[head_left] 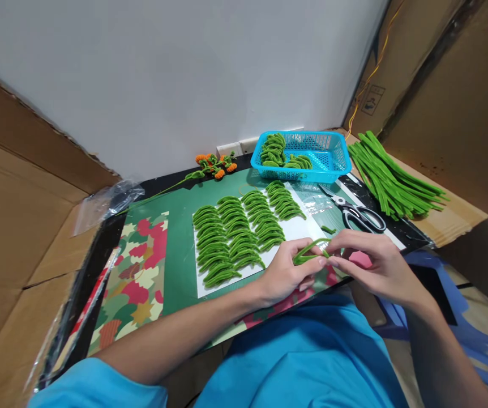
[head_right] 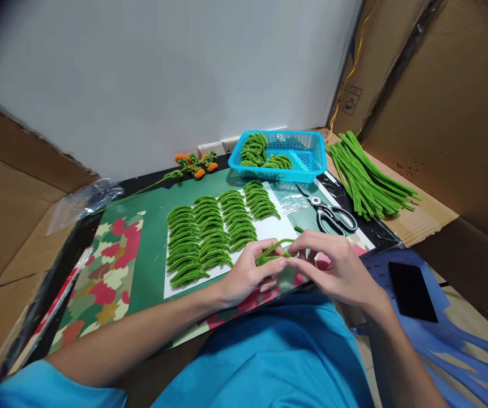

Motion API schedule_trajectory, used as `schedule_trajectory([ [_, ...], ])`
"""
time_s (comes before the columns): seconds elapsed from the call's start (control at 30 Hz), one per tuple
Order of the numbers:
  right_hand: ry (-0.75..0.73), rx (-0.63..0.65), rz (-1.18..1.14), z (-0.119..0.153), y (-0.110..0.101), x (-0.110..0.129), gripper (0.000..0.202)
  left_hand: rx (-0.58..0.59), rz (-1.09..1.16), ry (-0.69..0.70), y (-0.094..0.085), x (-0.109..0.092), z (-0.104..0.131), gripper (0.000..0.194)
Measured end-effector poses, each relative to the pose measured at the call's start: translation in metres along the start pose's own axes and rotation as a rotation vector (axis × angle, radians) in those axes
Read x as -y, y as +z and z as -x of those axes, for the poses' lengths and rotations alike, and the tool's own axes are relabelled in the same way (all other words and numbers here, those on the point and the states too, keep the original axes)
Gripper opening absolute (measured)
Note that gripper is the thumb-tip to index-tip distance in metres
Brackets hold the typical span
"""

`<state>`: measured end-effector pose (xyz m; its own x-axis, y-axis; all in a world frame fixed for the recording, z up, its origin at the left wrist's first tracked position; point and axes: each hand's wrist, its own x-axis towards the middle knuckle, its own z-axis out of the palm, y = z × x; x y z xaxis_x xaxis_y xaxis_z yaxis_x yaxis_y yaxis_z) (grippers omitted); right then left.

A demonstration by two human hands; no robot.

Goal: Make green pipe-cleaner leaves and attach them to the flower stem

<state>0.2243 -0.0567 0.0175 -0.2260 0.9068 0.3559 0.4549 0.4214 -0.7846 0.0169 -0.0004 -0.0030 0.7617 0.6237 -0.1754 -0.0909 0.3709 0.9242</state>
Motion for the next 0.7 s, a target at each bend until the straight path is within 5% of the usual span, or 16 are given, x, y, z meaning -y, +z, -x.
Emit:
schedule_trajectory([
  [0.37,-0.137,-0.128,0.039,0.000,0.018,0.001,0.014,-0.081,-0.075,-0.004,0.000,-0.001,0.001,0.033],
  [0.53,-0.082,-0.194,0.047,-0.001,0.022,-0.001,0.013,-0.103,-0.053,0.024,0.001,0.002,0.001,0.037],
  [0.7,-0.039,-0.081,0.034,-0.003,0.010,0.001,0.013,-0.050,0.079,-0.006,0.001,0.002,0.001,0.039],
])
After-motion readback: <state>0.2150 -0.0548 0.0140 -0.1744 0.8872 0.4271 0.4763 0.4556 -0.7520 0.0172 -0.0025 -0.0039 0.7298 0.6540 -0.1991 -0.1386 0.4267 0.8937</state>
